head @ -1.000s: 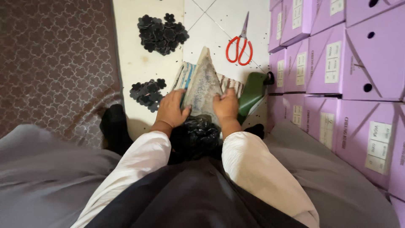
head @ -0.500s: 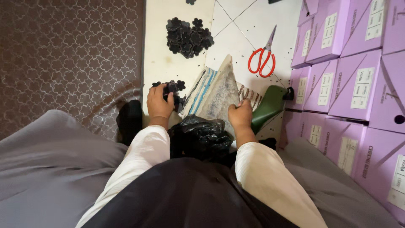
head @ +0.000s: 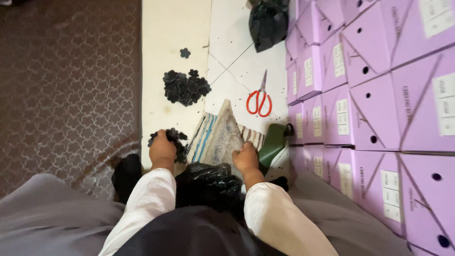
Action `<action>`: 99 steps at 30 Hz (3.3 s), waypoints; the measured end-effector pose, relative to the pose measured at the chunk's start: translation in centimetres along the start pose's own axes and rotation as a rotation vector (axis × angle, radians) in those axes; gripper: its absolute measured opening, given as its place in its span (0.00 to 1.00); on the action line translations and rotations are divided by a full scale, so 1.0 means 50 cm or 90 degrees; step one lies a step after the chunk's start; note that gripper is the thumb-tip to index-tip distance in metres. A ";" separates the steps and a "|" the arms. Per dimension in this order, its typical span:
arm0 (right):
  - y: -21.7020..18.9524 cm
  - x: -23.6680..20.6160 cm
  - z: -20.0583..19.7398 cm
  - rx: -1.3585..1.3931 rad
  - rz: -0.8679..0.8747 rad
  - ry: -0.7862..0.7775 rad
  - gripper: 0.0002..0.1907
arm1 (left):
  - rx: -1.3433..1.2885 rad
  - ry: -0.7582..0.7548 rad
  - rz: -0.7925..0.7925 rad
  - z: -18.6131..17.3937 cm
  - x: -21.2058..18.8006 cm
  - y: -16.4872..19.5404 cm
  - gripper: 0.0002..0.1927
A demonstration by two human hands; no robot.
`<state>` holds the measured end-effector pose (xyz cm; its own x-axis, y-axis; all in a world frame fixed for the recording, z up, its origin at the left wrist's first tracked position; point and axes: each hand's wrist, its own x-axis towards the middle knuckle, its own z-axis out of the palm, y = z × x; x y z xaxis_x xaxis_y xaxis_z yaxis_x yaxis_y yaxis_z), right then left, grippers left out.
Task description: The person sits on the floor and assembles small black flower-shaped pieces using a metal rod and a green hot glue gun. They repeatedly pick up pieces, insert the rod, apply glue, and place the assembled units on the floor.
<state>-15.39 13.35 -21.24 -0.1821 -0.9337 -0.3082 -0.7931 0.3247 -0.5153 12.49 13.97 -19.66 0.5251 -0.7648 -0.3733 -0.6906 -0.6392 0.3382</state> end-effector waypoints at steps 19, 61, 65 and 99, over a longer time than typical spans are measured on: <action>-0.064 -0.077 -0.107 -0.040 -0.051 -0.145 0.16 | 0.162 -0.004 0.200 -0.027 -0.059 0.028 0.13; -0.061 -0.064 -0.041 -0.050 -0.144 -0.192 0.19 | -0.042 -0.304 0.233 0.043 -0.101 -0.096 0.22; -0.057 -0.064 -0.039 -0.038 -0.137 -0.178 0.18 | -0.144 -0.220 0.111 0.024 -0.085 -0.092 0.23; -0.009 -0.007 0.020 0.459 -0.119 0.053 0.12 | -0.210 0.071 0.343 0.172 -0.114 0.113 0.12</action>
<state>-14.40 13.69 -21.71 -0.1471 -0.9821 -0.1174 -0.2422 0.1509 -0.9584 1.33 15.39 -23.05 0.2079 -0.9781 0.0092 -0.6916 -0.1403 0.7085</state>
